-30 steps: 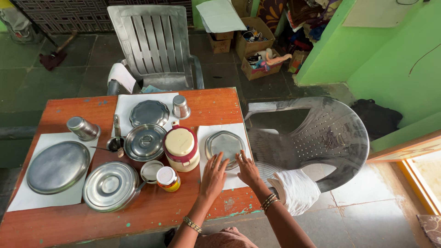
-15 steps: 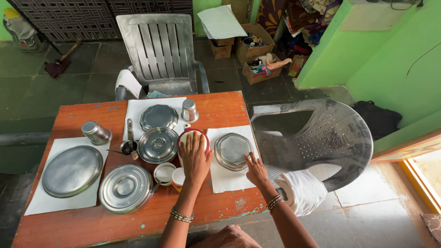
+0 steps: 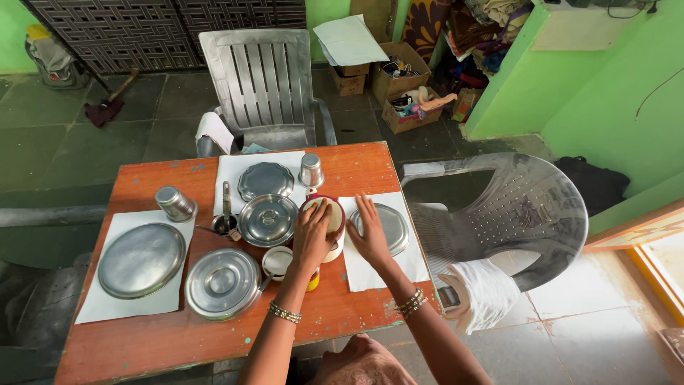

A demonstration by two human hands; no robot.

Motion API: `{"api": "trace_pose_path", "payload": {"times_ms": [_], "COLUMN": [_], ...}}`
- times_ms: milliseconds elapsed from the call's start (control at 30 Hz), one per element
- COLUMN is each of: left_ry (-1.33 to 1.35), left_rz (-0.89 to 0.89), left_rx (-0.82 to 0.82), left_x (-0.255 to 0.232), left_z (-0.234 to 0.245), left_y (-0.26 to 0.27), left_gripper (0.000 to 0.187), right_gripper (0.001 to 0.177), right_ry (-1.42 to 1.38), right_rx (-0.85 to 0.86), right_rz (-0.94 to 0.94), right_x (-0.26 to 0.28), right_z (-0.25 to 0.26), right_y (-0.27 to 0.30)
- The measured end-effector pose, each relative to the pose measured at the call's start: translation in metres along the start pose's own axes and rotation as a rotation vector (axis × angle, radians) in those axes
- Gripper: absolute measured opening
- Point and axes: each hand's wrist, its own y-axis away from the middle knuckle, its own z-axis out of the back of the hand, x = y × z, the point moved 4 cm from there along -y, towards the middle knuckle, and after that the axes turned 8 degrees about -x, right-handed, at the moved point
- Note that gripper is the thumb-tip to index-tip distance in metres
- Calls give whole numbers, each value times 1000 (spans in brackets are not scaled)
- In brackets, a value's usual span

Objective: The person sets a dining table by arranging food containers, cups, and lids by hand, folding a white cloth, and positioning metal plates onto paper placements.

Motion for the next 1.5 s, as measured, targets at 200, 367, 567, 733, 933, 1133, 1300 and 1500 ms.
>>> {"api": "trace_pose_path", "payload": {"times_ms": [200,367,567,733,933,1133,1300,1500], "left_ry": [49,224,357,401,444,435,437,389], "left_rz": [-62,106,170,73,94,75,31,41], "left_rx": [-134,-110,-10,-82,-59,-58,-72,-60], "left_x": [22,50,59,57,62,68,72,79], "left_z": [2,-5,-4,7,13,13,9,-1], "left_y": [11,21,21,19,17,15,17,20], "left_gripper": [77,96,116,116,117,110,109,107], "right_gripper": [70,68,84,79,75,73,73,71], "right_ry": [-12,126,113,111,138,199,269,288], "right_rx": [135,189,193,120,34,-146,-180,-198], "right_rz": [76,66,34,6,8,-33,-118,-122], "right_x": [57,56,71,74,77,92,100,99], "right_z": [-26,-41,-36,-33,-36,-49,-58,-56], "right_y": [-28,-23,-21,-24,-21,-14,-10,-12]}}
